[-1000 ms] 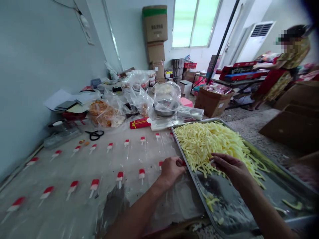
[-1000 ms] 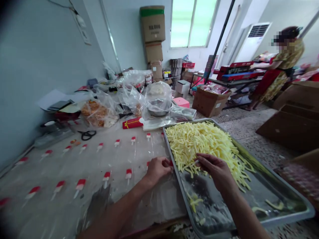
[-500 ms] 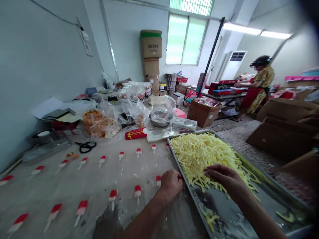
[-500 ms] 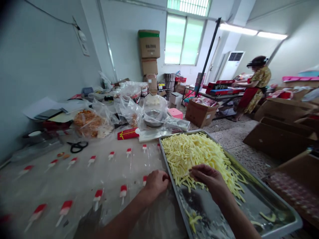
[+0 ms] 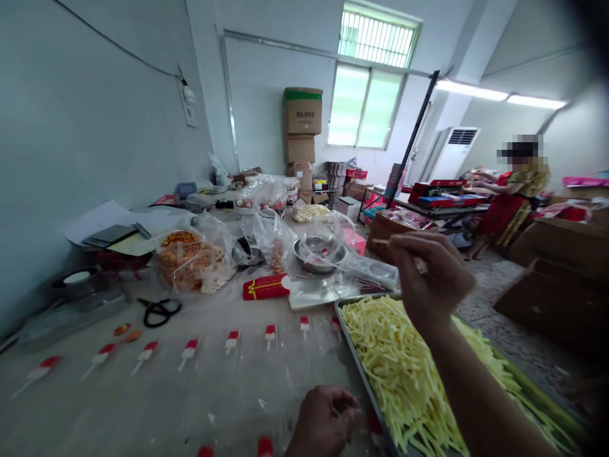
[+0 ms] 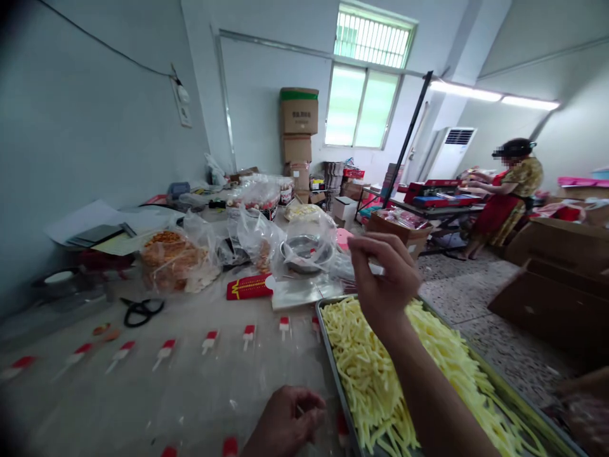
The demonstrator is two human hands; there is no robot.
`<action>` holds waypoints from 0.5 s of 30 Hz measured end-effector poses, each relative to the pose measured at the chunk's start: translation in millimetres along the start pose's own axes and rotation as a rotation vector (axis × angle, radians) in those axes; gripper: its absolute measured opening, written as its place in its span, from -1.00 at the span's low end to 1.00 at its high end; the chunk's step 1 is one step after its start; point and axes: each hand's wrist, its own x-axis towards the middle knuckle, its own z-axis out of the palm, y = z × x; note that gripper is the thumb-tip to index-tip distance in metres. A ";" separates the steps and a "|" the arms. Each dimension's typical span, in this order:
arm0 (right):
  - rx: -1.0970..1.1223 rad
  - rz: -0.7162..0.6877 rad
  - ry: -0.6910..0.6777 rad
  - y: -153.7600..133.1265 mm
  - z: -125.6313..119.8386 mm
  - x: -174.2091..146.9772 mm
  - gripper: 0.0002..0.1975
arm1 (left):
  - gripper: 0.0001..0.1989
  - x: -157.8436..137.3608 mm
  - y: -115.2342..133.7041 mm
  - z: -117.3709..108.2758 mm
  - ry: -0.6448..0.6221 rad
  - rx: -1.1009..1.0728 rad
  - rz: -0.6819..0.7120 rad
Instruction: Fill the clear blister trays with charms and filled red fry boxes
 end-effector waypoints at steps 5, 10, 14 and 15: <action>-0.163 0.153 -0.452 67.6 90.1 -2.3 -0.80 | -0.67 -11.4 3.9 -21.7 0.059 -0.105 0.015; -0.110 0.411 -0.398 94.1 60.0 -31.9 -0.60 | -0.59 4.4 15.6 -62.8 0.163 -0.538 0.041; -0.054 0.574 -0.569 74.9 -9.5 -54.2 -0.67 | -0.72 19.2 32.0 -83.1 0.246 -1.064 -0.074; -0.045 0.605 -0.579 65.1 -26.2 -59.1 -0.71 | -0.72 19.2 36.1 -81.4 0.252 -1.137 -0.085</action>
